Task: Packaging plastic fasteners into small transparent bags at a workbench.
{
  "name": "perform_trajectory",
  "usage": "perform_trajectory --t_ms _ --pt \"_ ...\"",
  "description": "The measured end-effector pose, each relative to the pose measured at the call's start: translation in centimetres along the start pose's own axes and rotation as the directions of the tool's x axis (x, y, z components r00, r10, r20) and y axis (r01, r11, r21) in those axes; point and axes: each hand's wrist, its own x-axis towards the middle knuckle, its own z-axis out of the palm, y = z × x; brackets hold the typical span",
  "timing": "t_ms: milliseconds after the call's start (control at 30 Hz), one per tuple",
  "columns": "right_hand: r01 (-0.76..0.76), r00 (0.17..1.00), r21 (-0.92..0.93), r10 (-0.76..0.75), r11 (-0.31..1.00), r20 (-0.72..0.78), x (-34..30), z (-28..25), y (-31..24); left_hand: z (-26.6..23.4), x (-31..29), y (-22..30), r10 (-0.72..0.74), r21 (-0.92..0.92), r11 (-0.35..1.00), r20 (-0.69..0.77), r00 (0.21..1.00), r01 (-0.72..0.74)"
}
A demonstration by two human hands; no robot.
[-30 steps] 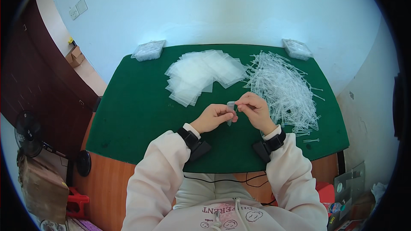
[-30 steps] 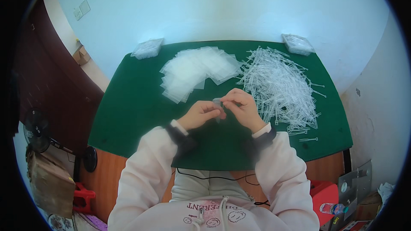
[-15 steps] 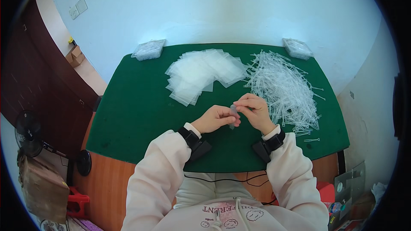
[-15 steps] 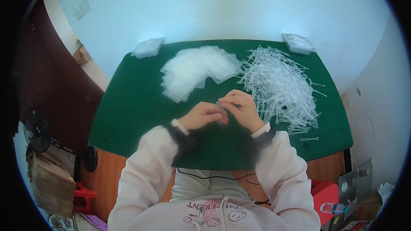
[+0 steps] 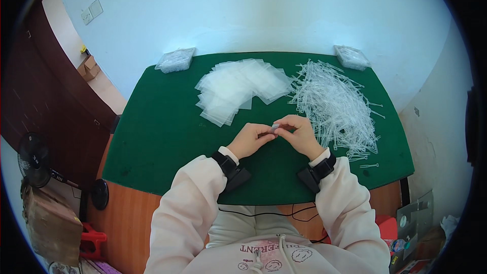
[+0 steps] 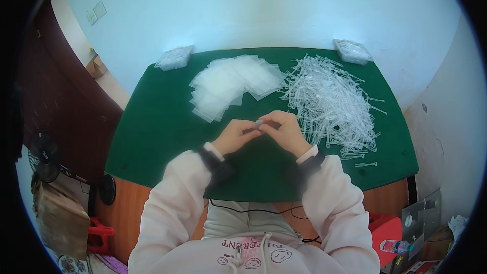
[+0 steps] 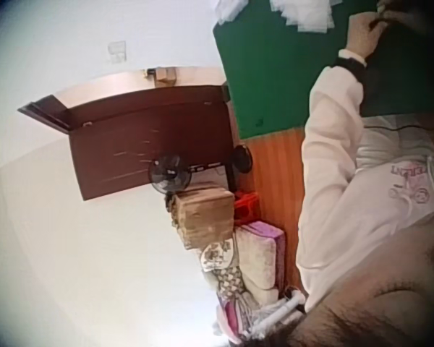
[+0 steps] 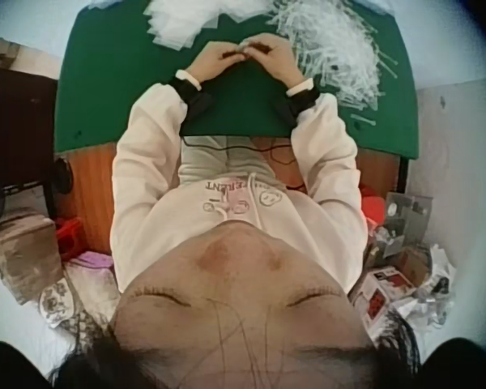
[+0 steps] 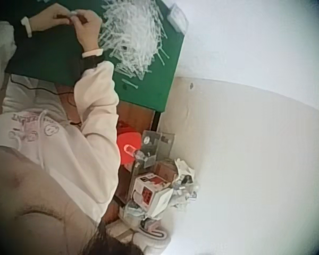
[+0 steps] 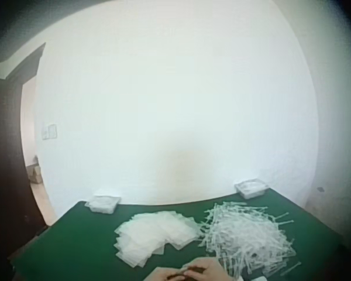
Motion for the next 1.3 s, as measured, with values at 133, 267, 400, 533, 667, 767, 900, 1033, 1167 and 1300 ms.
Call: perform_trajectory --t_ms 133,267,400,533,667,767,900,1033,1167,1300 --pt "0.004 0.999 -0.058 -0.001 0.998 0.053 0.0 -0.2 -0.1 -0.2 -0.1 -0.1 0.005 0.019 1.000 0.014 1.000 -0.005" --pt "0.074 0.995 -0.150 -0.062 0.986 0.084 0.9 -0.5 0.0 -0.5 -0.1 -0.4 0.003 0.035 0.999 -0.021 1.000 -0.002" --pt "-0.096 0.995 -0.428 0.094 0.899 -0.027 3.7 -1.7 2.5 -0.3 0.2 -1.8 -0.018 -0.107 0.994 -0.176 0.984 -0.001" --pt "0.049 0.986 -0.704 -0.147 0.709 -0.079 8.6 -2.7 7.2 -0.2 0.5 -2.7 -0.056 -0.221 0.975 -0.287 0.956 -0.009" --pt "-0.042 0.999 -0.880 0.020 0.473 -0.037 11.5 -1.8 6.8 -0.3 0.7 -2.7 -0.066 -0.304 0.952 -0.291 0.954 -0.027" --pt "-0.035 0.984 -0.930 0.174 0.366 0.032 11.5 -0.6 6.6 -0.5 0.5 -2.8 -0.077 -0.341 0.940 -0.298 0.951 -0.031" --pt "0.177 0.970 -0.936 0.108 0.303 0.218 11.0 0.7 6.2 -1.3 1.0 -3.2 -0.101 -0.422 0.904 -0.361 0.927 -0.066" --pt "0.259 0.952 -0.869 0.040 0.421 0.303 9.0 1.3 5.6 -1.8 1.1 -3.2 -0.150 -0.525 0.845 -0.416 0.897 -0.102" --pt "0.293 0.929 -0.720 -0.010 0.629 0.369 5.8 1.6 4.2 -2.4 0.9 -3.3 -0.153 -0.518 0.845 -0.470 0.869 -0.131" --pt "0.313 0.899 -0.540 -0.061 0.781 0.434 3.5 0.0 2.2 -2.7 0.8 -3.2 -0.166 -0.529 0.837 -0.486 0.858 -0.138"
